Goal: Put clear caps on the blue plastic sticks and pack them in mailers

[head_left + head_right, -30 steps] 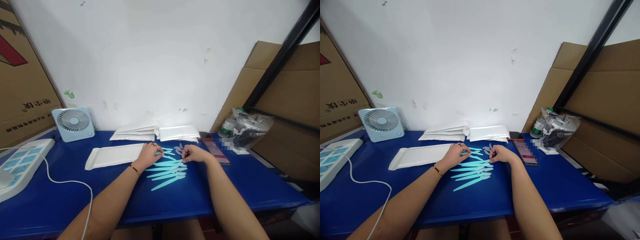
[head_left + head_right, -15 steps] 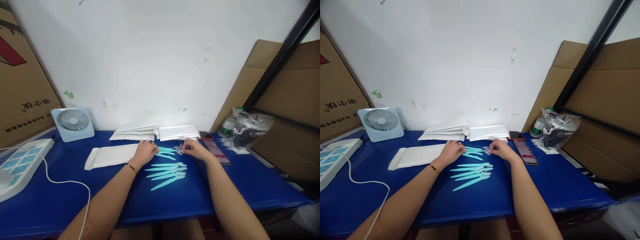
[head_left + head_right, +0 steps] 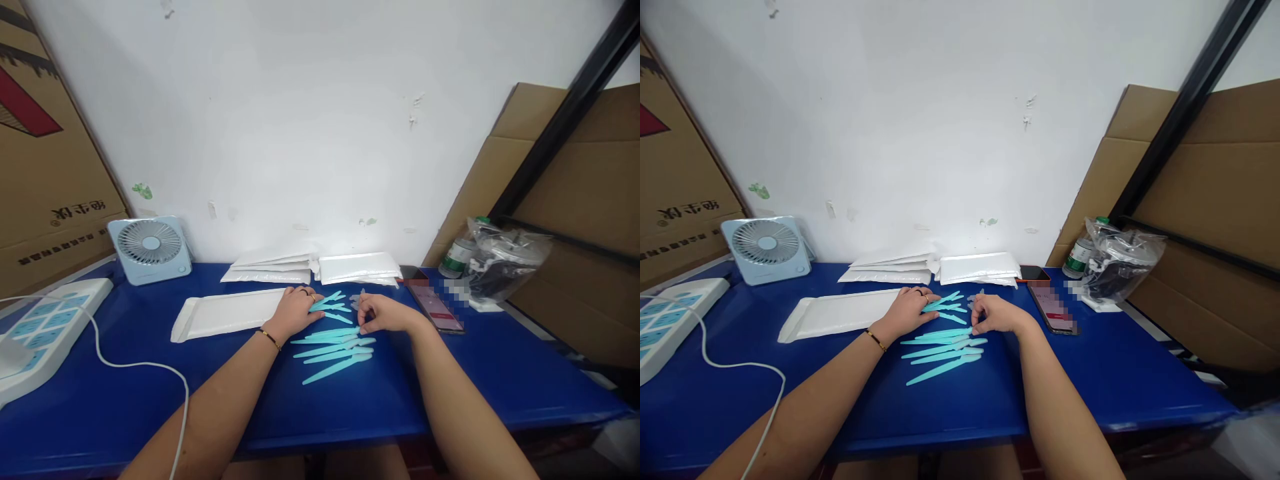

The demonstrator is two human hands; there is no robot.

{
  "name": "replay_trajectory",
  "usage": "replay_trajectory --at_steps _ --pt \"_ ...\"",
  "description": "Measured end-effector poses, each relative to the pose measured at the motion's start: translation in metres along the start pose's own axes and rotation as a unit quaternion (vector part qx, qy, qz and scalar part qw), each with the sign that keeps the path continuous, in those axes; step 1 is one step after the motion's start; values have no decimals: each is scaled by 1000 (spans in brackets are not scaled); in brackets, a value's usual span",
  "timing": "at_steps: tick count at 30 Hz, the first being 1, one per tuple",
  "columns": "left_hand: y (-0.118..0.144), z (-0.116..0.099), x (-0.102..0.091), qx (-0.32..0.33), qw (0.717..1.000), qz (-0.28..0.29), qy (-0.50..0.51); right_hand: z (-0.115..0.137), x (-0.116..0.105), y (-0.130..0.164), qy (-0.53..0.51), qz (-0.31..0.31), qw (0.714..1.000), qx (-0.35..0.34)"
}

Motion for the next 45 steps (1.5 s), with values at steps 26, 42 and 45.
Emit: replay_trajectory --at_steps 26,42,45 --pt "-1 -3 -22 -30 989 -23 144 -25 -26 1 -3 -141 988 57" --pt "3 -22 -12 1 997 -15 79 -7 -3 0 -7 -34 999 25" --pt "3 -34 -12 38 998 2 50 6 -10 -5 -11 -92 996 4"
Point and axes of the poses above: each hand's wrist, its own y-axis away from the middle knuckle, its own x-axis out of the palm, z = x × y, the point moved 9 cm from there along -y, towards the middle knuckle, and after that the axes turned 2 degrees about y, right-handed, at the moved point
